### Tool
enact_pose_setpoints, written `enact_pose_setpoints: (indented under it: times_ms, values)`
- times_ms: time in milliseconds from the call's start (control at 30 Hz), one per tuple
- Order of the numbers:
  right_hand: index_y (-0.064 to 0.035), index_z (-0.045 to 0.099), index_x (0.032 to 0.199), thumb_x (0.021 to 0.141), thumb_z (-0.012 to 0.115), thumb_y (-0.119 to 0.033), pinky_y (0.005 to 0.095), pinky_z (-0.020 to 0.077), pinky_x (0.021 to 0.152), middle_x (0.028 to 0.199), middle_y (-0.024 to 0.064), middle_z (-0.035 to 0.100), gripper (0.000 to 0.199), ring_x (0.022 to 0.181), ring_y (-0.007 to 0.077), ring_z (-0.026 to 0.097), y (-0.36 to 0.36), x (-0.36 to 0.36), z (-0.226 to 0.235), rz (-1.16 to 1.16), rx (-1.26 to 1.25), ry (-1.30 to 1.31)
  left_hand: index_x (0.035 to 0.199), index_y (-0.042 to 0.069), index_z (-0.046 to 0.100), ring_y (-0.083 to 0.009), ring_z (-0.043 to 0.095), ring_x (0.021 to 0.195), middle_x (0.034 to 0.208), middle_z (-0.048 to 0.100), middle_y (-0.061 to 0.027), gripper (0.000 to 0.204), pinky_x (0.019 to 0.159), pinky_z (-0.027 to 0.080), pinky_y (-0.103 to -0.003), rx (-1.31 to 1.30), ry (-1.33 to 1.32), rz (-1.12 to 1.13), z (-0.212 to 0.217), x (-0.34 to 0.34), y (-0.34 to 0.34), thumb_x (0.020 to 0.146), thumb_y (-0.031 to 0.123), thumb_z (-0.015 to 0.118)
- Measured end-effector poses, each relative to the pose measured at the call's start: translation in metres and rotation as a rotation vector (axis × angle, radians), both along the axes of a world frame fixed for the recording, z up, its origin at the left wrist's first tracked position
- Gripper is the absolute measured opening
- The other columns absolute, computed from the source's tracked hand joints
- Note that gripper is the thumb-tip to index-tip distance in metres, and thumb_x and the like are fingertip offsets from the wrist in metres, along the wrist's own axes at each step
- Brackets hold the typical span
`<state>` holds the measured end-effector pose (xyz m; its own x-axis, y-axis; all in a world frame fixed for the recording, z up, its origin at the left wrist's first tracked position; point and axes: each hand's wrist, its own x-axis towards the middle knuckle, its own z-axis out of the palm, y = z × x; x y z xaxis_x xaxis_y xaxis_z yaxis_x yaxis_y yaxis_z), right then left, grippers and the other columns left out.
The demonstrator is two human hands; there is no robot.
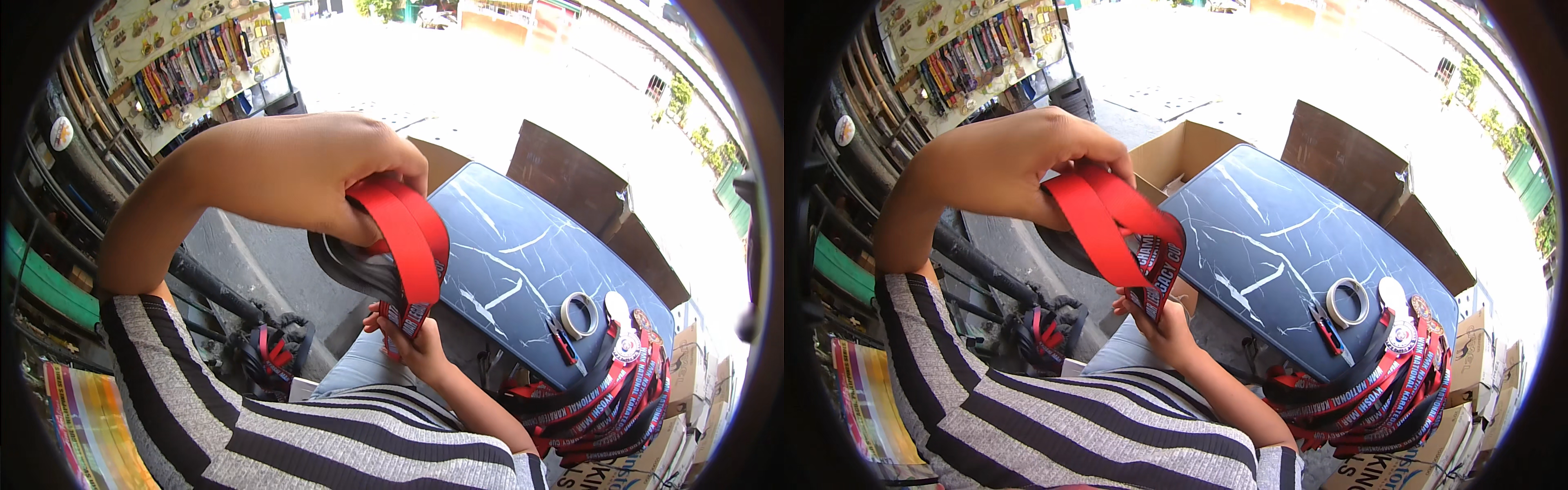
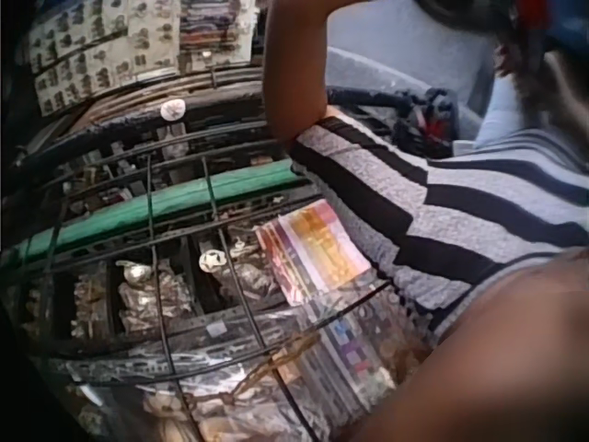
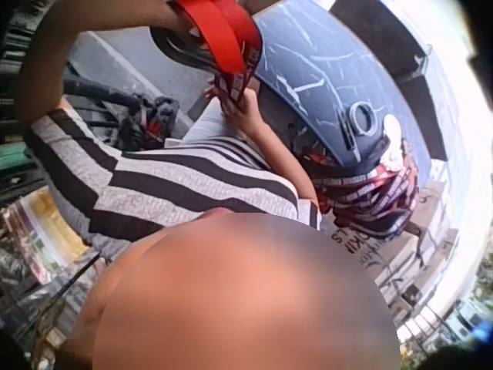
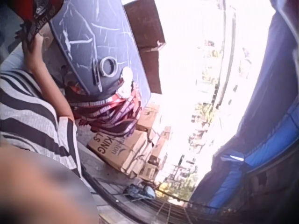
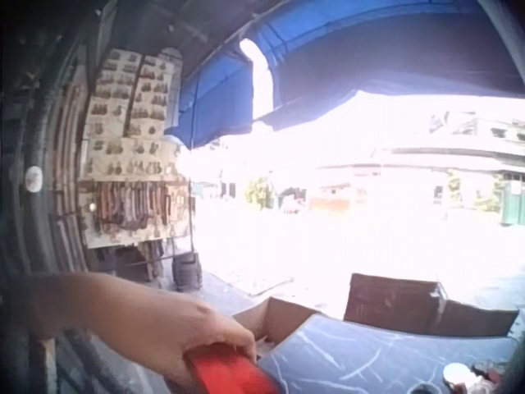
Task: The person assembles medals by attaching red lanyards to metal medallions and securing them with white tape. They handle multiple lanyards and medallions, using tape to fasten the connections and place the finished items on a nearby table.
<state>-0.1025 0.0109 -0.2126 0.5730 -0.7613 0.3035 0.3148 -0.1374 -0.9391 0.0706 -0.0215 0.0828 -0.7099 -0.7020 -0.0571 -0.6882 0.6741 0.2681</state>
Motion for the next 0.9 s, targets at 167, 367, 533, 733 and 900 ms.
enact_pose_setpoints:
  times_ms: [167,367,533,733,900]
  values:
    - [0.0028,0.061,0.118,0.100,0.055,-0.008,0.0265,0.0529,0.076,0.093,0.0072,0.068,0.022,0.086,0.0119,0.065,0.000,-0.009,-0.002,0.031,-0.042,0.135,0.130,-0.002,0.054,-0.0176,0.066,0.097,0.107,0.068,-0.0142,0.077,0.087,0.053,-0.032,0.268,0.058,0.168,-0.042,0.017,-0.018,0.066,0.022,0.089]
    - [0.0015,0.061,0.118,0.094,0.053,0.005,0.0267,0.0508,0.072,0.094,0.0063,0.067,0.025,0.083,0.0103,0.062,0.009,-0.027,0.005,0.086,-0.026,0.188,0.125,0.001,0.057,-0.0133,0.063,0.097,0.107,0.067,-0.0063,0.068,0.087,0.052,-0.029,0.701,0.278,0.390,-0.147,0.021,-0.046,0.075,0.036,0.086]
    - [-0.0001,0.063,0.113,0.088,0.057,0.007,0.0307,0.0508,0.075,0.091,0.0085,0.068,0.027,0.079,0.0161,0.062,0.019,-0.064,0.029,0.181,-0.031,0.271,0.117,0.004,0.061,-0.0076,0.061,0.095,0.102,0.066,0.0000,0.046,0.085,0.051,-0.026,1.136,0.523,0.488,-0.214,0.025,-0.052,0.082,0.025,0.082]
    - [0.0032,0.061,0.112,0.084,0.065,0.004,0.0373,0.0516,0.083,0.100,0.0158,0.067,0.028,0.088,0.0269,0.064,0.028,-0.116,0.055,0.296,-0.011,0.399,0.120,0.003,0.058,-0.0111,0.064,0.100,0.108,0.067,-0.0044,0.052,0.091,0.051,-0.029,1.349,0.879,0.506,-0.271,-0.013,-0.024,0.075,0.004,0.083]
    - [0.0039,0.061,0.109,0.083,0.066,-0.003,0.0417,0.0498,0.079,0.098,0.0216,0.064,0.027,0.087,0.0386,0.062,0.036,-0.145,0.070,0.532,0.074,0.660,0.111,0.002,0.058,-0.0118,0.064,0.096,0.102,0.066,-0.0037,0.047,0.088,0.052,-0.028,1.271,1.117,0.639,-0.300,-0.036,0.003,0.070,0.003,0.081]
